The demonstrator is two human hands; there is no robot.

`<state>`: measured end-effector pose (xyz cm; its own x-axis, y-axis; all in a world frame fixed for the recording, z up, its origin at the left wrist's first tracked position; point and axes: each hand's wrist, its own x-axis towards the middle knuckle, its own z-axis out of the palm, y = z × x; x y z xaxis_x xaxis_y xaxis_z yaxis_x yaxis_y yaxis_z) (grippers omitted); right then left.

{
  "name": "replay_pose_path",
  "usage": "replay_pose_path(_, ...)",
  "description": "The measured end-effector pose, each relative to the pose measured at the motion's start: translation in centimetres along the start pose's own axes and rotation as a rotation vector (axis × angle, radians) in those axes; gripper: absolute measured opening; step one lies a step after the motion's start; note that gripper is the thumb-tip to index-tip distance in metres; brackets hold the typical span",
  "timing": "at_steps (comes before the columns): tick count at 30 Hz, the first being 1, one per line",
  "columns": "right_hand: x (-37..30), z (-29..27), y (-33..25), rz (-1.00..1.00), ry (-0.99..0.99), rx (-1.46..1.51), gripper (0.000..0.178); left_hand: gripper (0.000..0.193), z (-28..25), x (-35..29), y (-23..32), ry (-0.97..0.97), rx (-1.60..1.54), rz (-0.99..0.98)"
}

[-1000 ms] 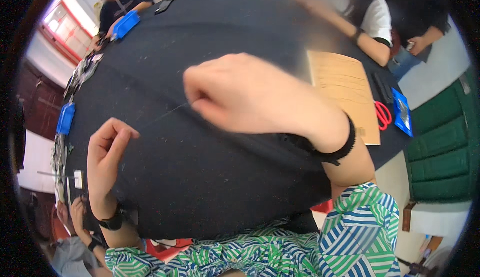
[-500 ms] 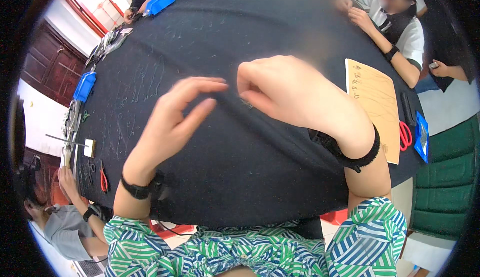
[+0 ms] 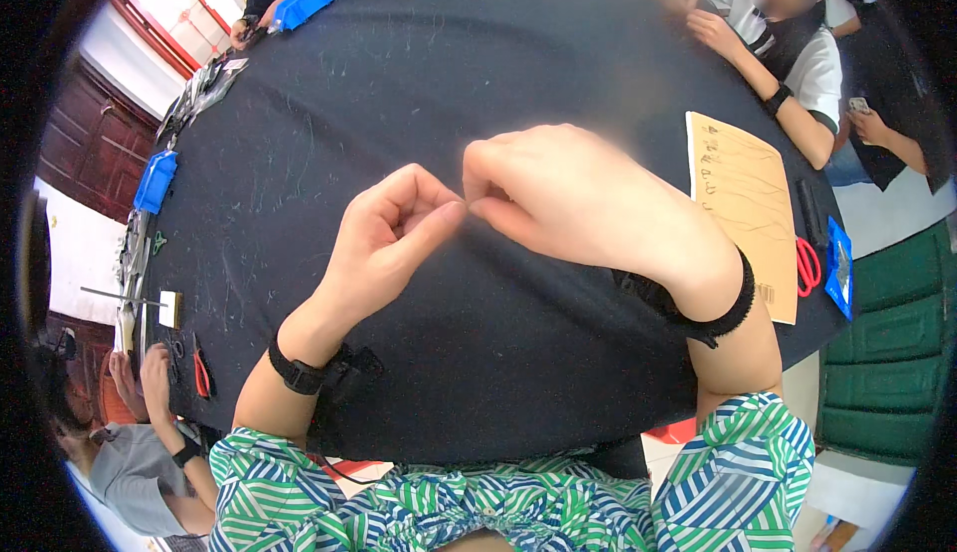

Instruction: The person threads a thin green line through small metal tackle components and crimps them by hand and using pliers at a table.

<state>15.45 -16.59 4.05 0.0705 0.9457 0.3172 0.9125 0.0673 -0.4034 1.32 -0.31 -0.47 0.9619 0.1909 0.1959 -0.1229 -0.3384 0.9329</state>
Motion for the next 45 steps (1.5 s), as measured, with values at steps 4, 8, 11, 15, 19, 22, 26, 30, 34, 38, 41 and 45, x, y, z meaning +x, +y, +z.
replay_pose_path(4, 0.4, 0.4, 0.5, 0.019, 0.056, 0.001, 0.010, 0.011, -0.2, -0.1, -0.6, 0.025, -0.119, -0.050)
replay_pose_path(8, 0.6, 0.3, 0.0, 0.048, 0.119, 0.004, 0.009, 0.010, -0.1, 0.0, -0.6, 0.098, -0.232, -0.096)
replay_pose_path(11, 0.8, 0.6, -0.1, 0.035, 0.107, 0.011, 0.010, 0.010, 0.0, -0.1, -0.5, 0.098, -0.289, -0.100)
replay_pose_path(15, 0.8, 0.4, -0.1, 0.028, 0.115, 0.020, 0.009, 0.012, 0.1, -0.1, -0.4, 0.098, -0.307, -0.119)
replay_pose_path(19, 0.8, 0.2, 0.0, 0.040, 0.112, 0.015, 0.009, 0.013, 0.0, -0.1, -0.1, 0.082, -0.340, -0.160)
replay_pose_path(22, 0.8, -0.1, 0.1, 0.001, 0.093, -0.019, 0.008, 0.015, 0.1, -0.1, -0.2, 0.086, -0.327, -0.185)
replay_pose_path(26, 1.0, 0.3, 0.7, -0.015, 0.054, -0.023, 0.009, 0.011, 0.2, 0.0, -1.0, 0.079, -0.274, -0.165)
replay_pose_path(30, 0.2, 0.6, 3.0, 0.049, 0.011, -0.094, 0.009, 0.012, 0.3, 0.3, -2.1, 0.072, -0.288, -0.248)
replay_pose_path(34, -0.9, 1.2, 5.0, 0.308, -0.124, -0.258, 0.004, 0.014, -0.4, 0.6, -4.6, 0.114, -0.498, -0.433)
replay_pose_path(38, -0.5, 2.0, 5.1, 0.231, -0.164, -0.184, 0.004, 0.013, -0.7, 0.8, -4.7, 0.140, -0.532, -0.439)
replay_pose_path(41, -0.4, 2.4, 5.3, 0.235, -0.179, -0.170, 0.004, 0.013, -0.6, 0.7, -4.7, 0.122, -0.511, -0.416)
replay_pose_path(45, -1.1, 2.1, 7.0, 0.306, -0.083, -0.400, 0.005, 0.013, -0.4, 0.8, -4.6, 0.123, -0.491, -0.411)
